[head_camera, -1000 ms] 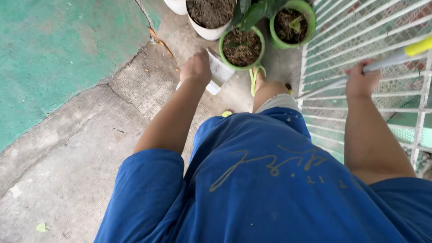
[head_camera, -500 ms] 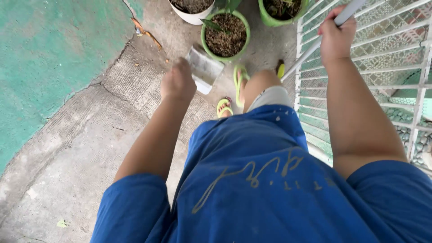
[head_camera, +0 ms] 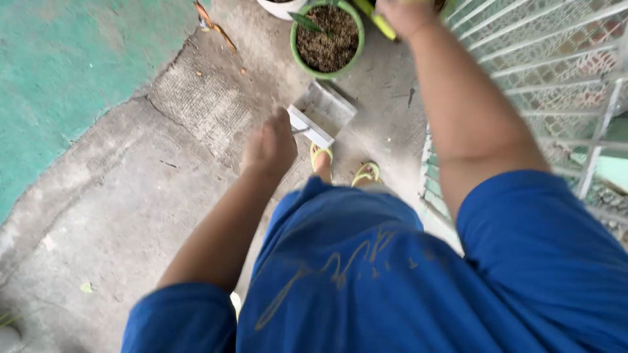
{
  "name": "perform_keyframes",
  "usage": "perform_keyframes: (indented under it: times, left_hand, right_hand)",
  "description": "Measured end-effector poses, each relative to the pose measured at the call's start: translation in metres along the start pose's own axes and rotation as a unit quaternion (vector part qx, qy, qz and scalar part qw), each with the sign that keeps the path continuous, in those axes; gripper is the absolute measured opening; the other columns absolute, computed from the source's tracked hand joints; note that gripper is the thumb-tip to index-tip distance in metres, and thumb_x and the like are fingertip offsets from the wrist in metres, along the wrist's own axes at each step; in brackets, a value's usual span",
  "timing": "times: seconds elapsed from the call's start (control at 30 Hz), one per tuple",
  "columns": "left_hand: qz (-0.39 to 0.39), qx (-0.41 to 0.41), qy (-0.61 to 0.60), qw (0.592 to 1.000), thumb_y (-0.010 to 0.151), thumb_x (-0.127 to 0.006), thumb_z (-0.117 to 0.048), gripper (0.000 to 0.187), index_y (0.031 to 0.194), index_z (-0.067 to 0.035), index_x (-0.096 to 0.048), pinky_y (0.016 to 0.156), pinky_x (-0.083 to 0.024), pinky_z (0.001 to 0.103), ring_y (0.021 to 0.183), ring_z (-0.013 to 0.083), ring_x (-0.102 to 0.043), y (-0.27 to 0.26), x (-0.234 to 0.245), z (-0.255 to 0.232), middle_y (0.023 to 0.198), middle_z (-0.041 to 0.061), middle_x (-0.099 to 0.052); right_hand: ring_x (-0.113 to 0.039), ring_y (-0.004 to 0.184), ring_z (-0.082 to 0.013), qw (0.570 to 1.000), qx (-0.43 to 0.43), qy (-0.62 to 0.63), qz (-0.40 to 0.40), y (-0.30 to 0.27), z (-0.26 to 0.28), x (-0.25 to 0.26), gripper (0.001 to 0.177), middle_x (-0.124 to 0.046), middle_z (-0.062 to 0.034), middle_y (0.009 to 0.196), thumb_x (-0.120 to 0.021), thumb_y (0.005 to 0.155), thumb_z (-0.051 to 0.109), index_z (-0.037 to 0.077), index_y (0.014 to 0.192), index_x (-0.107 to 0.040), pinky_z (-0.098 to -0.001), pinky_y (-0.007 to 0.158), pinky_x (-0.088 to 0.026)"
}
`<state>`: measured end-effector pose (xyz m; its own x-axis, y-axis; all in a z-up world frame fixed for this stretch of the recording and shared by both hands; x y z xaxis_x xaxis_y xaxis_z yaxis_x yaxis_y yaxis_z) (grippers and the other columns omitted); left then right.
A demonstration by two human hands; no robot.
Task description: Sweeping the tiled floor of a balcony and collecting the dirt with a dustpan.
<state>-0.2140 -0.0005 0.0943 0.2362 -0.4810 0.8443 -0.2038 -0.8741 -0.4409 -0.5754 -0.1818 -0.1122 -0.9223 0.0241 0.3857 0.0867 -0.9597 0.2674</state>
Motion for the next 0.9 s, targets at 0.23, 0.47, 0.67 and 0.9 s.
perform_keyframes:
  times: [0.23,0.47,0.67,0.9]
  left_hand:
    - [0.033,-0.003,-0.053,0.998,0.091,-0.057,-0.019,0.031,0.119,-0.007,-0.052,0.083,-0.053,0.058,0.100,0.0490,-0.066,0.009,-0.059,-0.050,0.116,0.026,-0.066]
    - [-0.008,-0.021,-0.038,0.999,0.089,-0.061,-0.020,0.034,0.117,-0.003,-0.052,0.087,-0.056,0.054,0.103,0.0457,-0.069,0.025,-0.088,-0.076,0.113,0.025,-0.068]
    - [-0.038,-0.042,0.035,0.998,0.100,-0.049,-0.015,0.027,0.124,-0.005,-0.057,0.078,-0.058,0.055,0.095,0.0456,-0.071,0.036,-0.062,-0.044,0.110,0.025,-0.070]
    - [0.001,-0.028,0.077,0.997,0.091,-0.068,-0.019,0.020,0.108,-0.009,-0.063,0.076,-0.058,0.052,0.090,0.0383,-0.073,0.020,0.045,-0.014,0.095,0.018,-0.072]
  right_hand:
    - [-0.057,0.079,-0.0181,0.985,0.094,-0.067,-0.130,-0.067,0.144,0.001,0.014,-0.058,-0.0081,0.087,-0.063,0.097,-0.007,0.004,0.091,-0.057,-0.0327,0.071,-0.048]
    - [-0.053,0.070,-0.0167,0.969,0.011,-0.108,-0.220,-0.136,0.162,0.037,0.018,-0.053,-0.0052,0.081,-0.054,0.087,-0.013,0.006,0.088,-0.052,-0.0326,0.064,-0.043]
    - [-0.049,0.059,-0.0139,0.956,0.039,0.186,-0.223,-0.125,0.192,0.111,0.018,-0.048,-0.0050,0.093,-0.044,0.094,-0.013,0.004,0.099,-0.049,-0.0304,0.052,-0.042]
    - [-0.054,0.057,-0.0114,0.968,-0.074,0.030,-0.238,-0.079,0.200,0.137,0.018,-0.053,-0.0023,0.074,-0.063,0.113,0.010,0.004,0.100,-0.053,-0.0292,0.052,-0.043]
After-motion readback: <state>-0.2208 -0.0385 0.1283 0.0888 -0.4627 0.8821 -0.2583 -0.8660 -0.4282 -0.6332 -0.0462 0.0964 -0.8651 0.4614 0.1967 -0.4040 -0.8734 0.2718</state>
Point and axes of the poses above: each hand's wrist, its own y-axis towards the middle knuckle, its own x-axis out of the back of the hand, z = x × y, the point moved 4 cm from there along y, towards the middle knuckle
